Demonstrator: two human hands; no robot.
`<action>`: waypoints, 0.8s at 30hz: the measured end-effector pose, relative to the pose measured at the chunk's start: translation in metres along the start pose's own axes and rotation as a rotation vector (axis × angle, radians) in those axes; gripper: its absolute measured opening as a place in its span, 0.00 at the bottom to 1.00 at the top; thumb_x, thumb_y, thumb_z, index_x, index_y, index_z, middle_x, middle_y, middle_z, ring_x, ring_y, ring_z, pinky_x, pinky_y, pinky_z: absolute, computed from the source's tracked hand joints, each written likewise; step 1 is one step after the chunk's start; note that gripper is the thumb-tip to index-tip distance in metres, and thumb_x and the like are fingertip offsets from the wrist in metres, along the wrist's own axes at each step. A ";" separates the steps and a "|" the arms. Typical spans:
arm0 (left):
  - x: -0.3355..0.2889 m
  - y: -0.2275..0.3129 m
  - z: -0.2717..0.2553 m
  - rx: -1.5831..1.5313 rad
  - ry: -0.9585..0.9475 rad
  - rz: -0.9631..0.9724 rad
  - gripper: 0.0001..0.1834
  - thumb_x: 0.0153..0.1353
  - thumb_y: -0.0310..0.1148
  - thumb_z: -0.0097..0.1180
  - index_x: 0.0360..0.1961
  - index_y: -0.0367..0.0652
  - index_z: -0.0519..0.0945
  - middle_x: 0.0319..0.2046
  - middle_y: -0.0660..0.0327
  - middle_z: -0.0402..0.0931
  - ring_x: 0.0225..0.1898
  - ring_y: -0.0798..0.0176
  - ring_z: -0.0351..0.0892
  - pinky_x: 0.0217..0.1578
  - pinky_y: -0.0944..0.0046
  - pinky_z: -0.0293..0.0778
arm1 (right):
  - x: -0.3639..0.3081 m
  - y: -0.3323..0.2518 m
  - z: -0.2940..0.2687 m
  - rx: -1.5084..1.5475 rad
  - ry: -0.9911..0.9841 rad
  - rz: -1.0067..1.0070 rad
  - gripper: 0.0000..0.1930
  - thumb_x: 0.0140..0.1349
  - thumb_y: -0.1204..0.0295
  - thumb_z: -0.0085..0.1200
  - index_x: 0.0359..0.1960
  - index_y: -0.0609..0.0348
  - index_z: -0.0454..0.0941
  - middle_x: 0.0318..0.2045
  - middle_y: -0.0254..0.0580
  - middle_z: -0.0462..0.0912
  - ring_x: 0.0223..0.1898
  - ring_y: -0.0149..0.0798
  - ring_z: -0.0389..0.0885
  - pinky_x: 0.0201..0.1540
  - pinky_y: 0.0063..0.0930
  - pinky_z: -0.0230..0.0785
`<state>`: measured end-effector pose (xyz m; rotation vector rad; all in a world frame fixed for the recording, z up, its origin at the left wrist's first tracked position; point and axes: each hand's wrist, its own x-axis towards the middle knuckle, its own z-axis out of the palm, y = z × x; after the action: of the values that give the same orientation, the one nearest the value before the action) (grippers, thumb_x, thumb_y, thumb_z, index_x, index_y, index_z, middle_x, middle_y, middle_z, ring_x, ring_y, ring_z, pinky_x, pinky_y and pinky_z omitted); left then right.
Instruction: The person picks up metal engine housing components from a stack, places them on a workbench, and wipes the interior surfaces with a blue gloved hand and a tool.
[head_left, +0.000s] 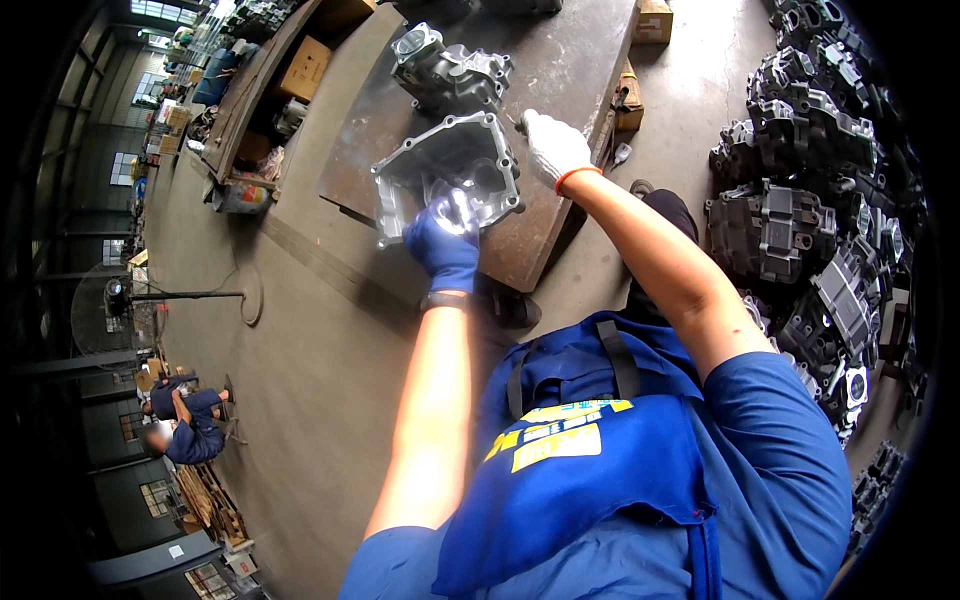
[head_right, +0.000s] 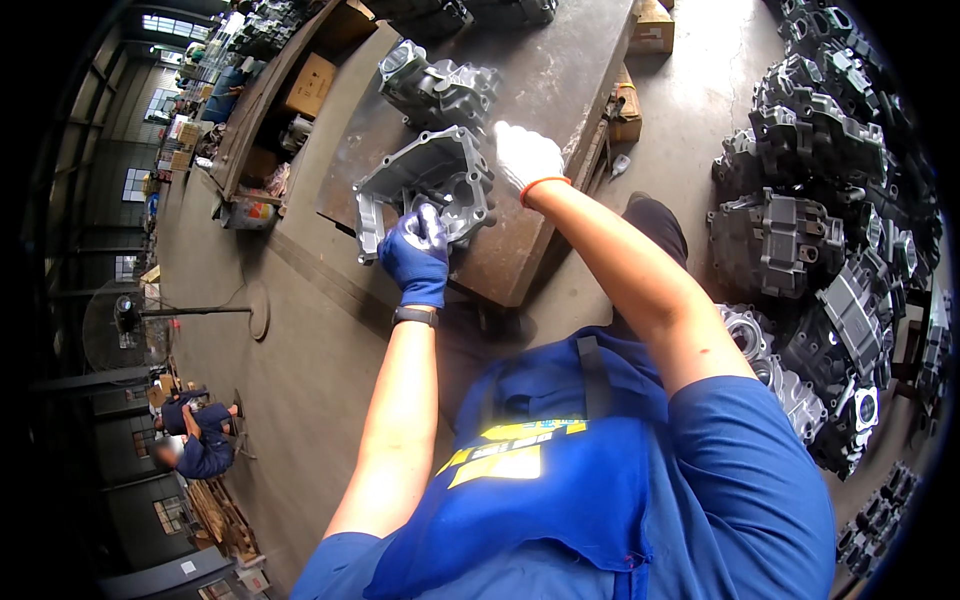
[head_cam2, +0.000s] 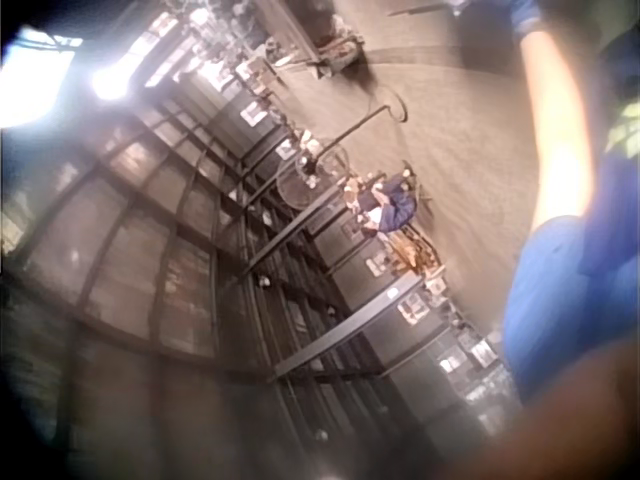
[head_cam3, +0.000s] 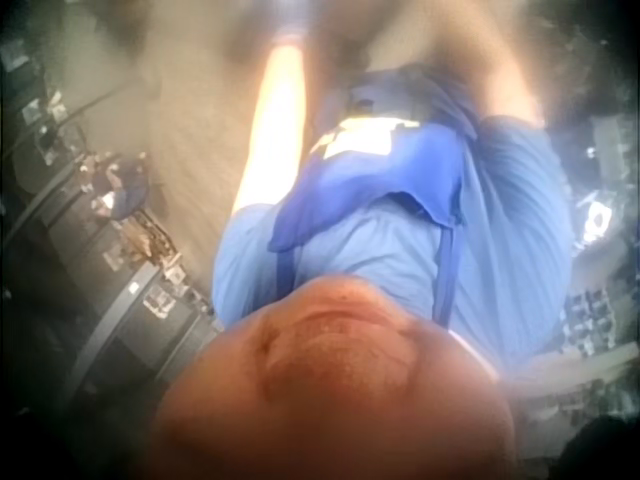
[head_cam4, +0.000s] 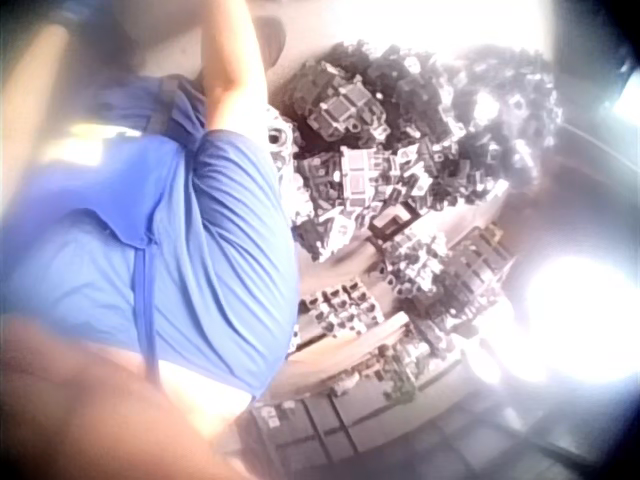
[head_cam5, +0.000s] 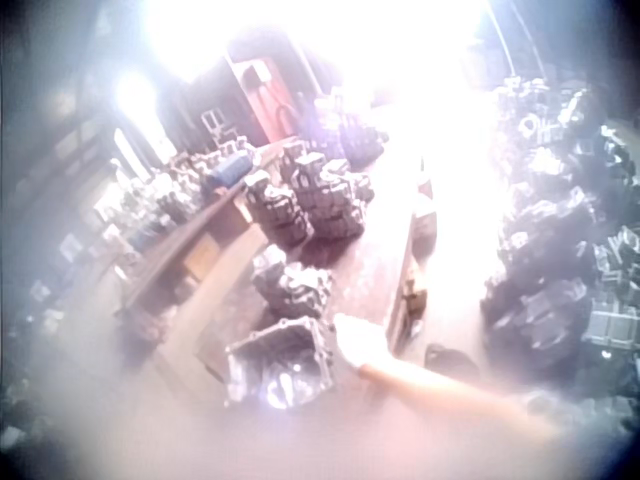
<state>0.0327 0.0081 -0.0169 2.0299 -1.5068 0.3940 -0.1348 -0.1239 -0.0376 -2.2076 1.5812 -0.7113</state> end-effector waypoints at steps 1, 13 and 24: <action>0.000 -0.001 0.000 -0.008 -0.011 -0.005 0.20 0.60 0.46 0.60 0.15 0.47 0.78 0.18 0.54 0.79 0.23 0.46 0.79 0.32 0.48 0.71 | 0.004 0.001 0.000 -0.011 -0.028 -0.034 0.11 0.68 0.69 0.40 0.46 0.56 0.75 0.40 0.55 0.85 0.43 0.56 0.85 0.45 0.50 0.76; 0.002 -0.006 0.002 -0.024 -0.029 -0.005 0.22 0.65 0.48 0.54 0.20 0.44 0.83 0.21 0.49 0.80 0.27 0.42 0.80 0.31 0.45 0.72 | 0.011 -0.005 -0.034 -0.249 -0.040 -0.333 0.12 0.68 0.66 0.44 0.42 0.49 0.81 0.37 0.47 0.87 0.41 0.51 0.87 0.43 0.47 0.76; 0.003 -0.013 0.005 -0.029 -0.022 0.016 0.23 0.65 0.47 0.54 0.19 0.44 0.84 0.19 0.49 0.79 0.23 0.42 0.79 0.28 0.47 0.71 | 0.003 0.011 -0.019 -0.170 -0.121 -0.281 0.13 0.70 0.67 0.40 0.47 0.50 0.77 0.39 0.49 0.86 0.41 0.52 0.86 0.44 0.47 0.77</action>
<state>0.0451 0.0054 -0.0233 2.0075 -1.5342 0.3552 -0.1533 -0.1299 -0.0270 -2.5780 1.3312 -0.5210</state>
